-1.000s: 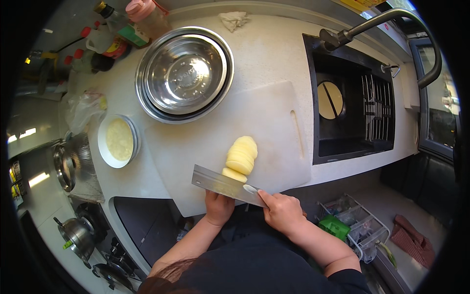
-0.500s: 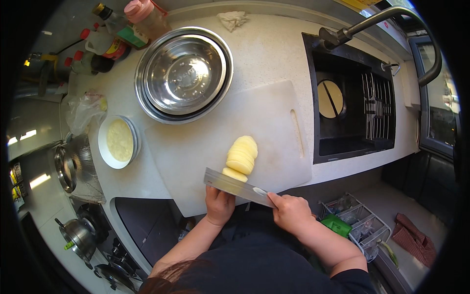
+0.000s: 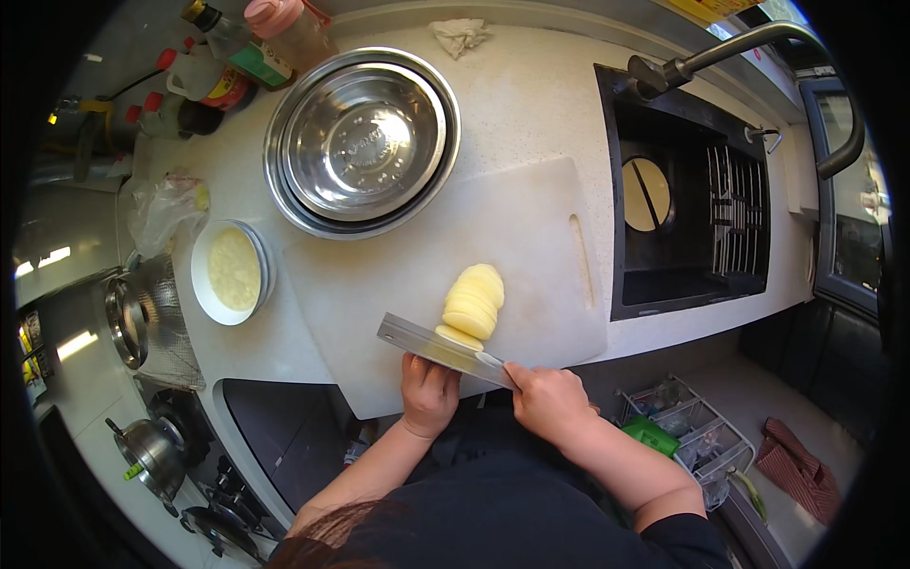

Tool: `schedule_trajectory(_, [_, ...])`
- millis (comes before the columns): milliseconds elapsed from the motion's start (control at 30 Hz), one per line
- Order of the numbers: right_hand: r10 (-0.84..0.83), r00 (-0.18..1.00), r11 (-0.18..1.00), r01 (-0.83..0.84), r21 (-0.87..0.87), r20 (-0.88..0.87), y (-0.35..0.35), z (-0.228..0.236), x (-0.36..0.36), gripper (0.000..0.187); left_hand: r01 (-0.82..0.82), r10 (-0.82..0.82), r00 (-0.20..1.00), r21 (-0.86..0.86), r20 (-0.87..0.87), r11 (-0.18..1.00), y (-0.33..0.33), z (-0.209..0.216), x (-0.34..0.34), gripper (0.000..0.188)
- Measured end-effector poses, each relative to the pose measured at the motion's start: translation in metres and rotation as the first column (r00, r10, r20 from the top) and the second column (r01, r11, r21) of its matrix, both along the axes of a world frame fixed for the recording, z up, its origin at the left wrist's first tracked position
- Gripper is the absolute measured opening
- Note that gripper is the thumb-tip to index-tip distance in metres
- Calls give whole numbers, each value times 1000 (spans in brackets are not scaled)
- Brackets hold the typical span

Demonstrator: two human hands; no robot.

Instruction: The person peels a potato using a large knife, then washes the peeled potato and the knife in a sink, and finally slices the potato on a cutting board.

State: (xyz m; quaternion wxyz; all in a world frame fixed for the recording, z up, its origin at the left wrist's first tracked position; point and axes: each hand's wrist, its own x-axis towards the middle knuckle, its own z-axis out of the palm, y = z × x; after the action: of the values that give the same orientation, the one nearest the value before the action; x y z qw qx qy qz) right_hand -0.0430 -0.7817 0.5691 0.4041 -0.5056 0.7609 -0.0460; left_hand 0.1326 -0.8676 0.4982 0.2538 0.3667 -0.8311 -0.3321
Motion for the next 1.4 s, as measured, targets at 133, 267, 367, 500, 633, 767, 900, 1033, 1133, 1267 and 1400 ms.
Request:
schedule_trajectory(133, [-21, 1000, 999, 21, -42, 20, -7, -4, 4, 16, -6, 6, 1000, -4, 6, 1000, -1, 2, -2, 36])
schedule_trajectory(267, [-38, 998, 997, 41, -62, 42, -18, -12, 9, 10, -28, 28, 1000, -35, -3, 999, 1, 0, -4, 35])
schedule_trajectory(367, [-39, 998, 999, 39, -11, 47, -27, -28, 16, 11, -41, 41, 999, -40, -24, 998, 4, -5, -2, 34])
schedule_trajectory(500, [-52, 998, 998, 54, -40, 44, -32, -40, 18, 12, -11, 10, 1000, -64, -17, 998, 1, 0, -5, 30])
schedule_trajectory(633, [-58, 997, 983, 65, -170, 45, -21, -33, 13, 20, -22, 21, 1000, -59, -18, 998, 2, 0, -3, 33])
schedule_trajectory(767, [-81, 997, 969, 78, -234, 0, 5, -2, 10, 27, -28, 29, 999, -27, 18, 999, 5, -4, 3, 37])
schedule_trajectory(900, [-35, 997, 971, 17, -237, -74, 19, 7, 6, 26, -62, 64, 997, -51, 44, 997, 14, -19, 12, 39])
schedule_trajectory(1033, [-44, 996, 968, 25, -249, -72, 21, 8, 6, 24, -49, 51, 998, -52, 39, 997, 12, -17, 10, 38])
schedule_trajectory(1133, [-49, 996, 967, 30, -252, -71, 20, 8, 6, 24, -51, 53, 998, -48, 43, 998, 12, -17, 11, 38])
schedule_trajectory(1267, [-37, 997, 974, 19, -227, -74, 18, 7, 6, 24, -51, 53, 998, -47, 31, 998, 11, -17, 11, 39])
schedule_trajectory(1400, [-6, 997, 987, -7, -160, -83, 17, 9, 4, 25, -42, 44, 998, -41, 34, 998, 11, -18, 11, 39])
